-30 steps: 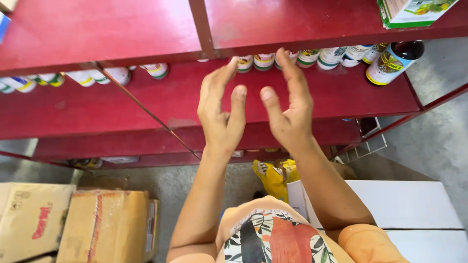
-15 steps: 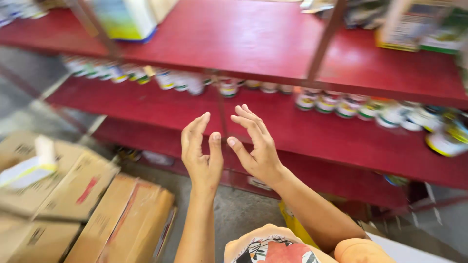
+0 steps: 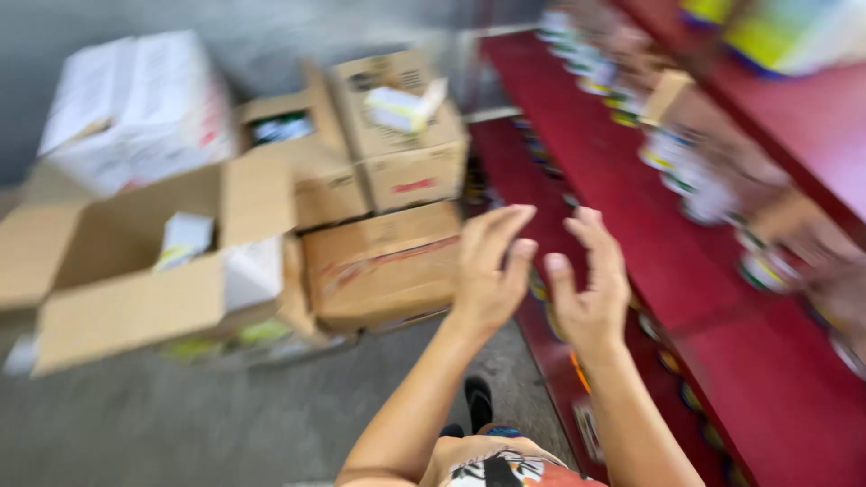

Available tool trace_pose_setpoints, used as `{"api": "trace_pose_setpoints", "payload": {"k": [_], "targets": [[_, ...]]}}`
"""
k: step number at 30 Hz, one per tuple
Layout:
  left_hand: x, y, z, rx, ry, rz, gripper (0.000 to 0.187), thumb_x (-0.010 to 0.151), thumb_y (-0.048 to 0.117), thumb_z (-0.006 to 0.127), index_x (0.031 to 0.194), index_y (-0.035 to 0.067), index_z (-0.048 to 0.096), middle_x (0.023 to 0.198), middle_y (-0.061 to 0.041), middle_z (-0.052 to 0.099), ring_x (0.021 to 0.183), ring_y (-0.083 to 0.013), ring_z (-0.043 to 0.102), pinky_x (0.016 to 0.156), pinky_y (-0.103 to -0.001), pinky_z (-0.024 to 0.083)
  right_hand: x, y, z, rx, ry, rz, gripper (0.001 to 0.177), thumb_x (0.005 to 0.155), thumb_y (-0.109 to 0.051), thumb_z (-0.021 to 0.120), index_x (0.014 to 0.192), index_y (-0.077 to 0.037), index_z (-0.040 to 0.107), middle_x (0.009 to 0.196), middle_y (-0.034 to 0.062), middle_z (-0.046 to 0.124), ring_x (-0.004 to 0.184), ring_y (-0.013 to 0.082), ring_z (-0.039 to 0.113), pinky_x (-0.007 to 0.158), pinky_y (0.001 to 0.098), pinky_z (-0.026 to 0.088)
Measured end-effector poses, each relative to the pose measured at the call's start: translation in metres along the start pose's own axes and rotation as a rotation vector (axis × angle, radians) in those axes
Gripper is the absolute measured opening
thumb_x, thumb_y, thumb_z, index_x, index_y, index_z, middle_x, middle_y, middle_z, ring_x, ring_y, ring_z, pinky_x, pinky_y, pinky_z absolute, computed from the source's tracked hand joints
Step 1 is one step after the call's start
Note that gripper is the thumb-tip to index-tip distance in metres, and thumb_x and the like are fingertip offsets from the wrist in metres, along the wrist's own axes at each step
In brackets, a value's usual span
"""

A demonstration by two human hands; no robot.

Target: Sorting and packing various agricultural chemicals and fertilizers into boxes.

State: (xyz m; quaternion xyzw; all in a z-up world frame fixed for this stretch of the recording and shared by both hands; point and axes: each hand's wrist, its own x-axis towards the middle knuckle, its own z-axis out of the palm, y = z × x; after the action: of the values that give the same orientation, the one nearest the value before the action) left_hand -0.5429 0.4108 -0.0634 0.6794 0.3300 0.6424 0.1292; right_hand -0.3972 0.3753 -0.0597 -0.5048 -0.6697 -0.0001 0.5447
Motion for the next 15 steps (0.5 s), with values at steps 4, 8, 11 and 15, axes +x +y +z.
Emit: {"api": "trace_pose_setpoints", "payload": {"k": [4,8,11,15], "targets": [[0.000,-0.034,-0.008,0.147,0.102,-0.087,0.032,0.102,0.015,0.065,0.134,0.011,0.066,0.132,-0.011,0.067,0.122,-0.0303,0.063,0.109,-0.040,0.050,0.018,0.028,0.050,0.199,-0.170,-0.056,0.038,0.103,-0.013,0.067,0.138,-0.001,0.060,0.148,0.0201,0.059,0.146,0.0361,0.053,0.124,0.0453,0.041],[0.011,-0.060,-0.021,0.273,0.172,-0.098,0.030,0.105,0.022,0.062,0.134,0.013,0.065,0.129,-0.009,0.066,0.117,-0.0285,0.063,0.105,-0.038,0.050,0.037,0.044,0.100,0.326,-0.219,-0.141,0.035,0.109,-0.011,0.067,0.140,0.001,0.058,0.150,0.0217,0.057,0.149,0.0360,0.053,0.126,0.0444,0.042],[0.015,-0.082,-0.037,0.402,0.230,-0.080,0.031,0.107,0.026,0.060,0.134,0.013,0.064,0.129,-0.008,0.066,0.114,-0.0275,0.063,0.102,-0.038,0.049,0.046,0.054,0.145,0.450,-0.283,-0.208,0.033,0.111,-0.010,0.066,0.140,0.002,0.057,0.150,0.0219,0.056,0.148,0.0346,0.054,0.127,0.0433,0.044],[0.014,-0.103,-0.065,0.554,0.324,-0.116,0.033,0.107,0.026,0.059,0.136,0.013,0.064,0.131,-0.008,0.066,0.115,-0.0275,0.062,0.101,-0.038,0.048,0.057,0.052,0.196,0.453,-0.396,-0.231,0.038,0.106,-0.009,0.070,0.140,0.003,0.058,0.151,0.0236,0.057,0.146,0.0351,0.056,0.120,0.0412,0.047]]}}
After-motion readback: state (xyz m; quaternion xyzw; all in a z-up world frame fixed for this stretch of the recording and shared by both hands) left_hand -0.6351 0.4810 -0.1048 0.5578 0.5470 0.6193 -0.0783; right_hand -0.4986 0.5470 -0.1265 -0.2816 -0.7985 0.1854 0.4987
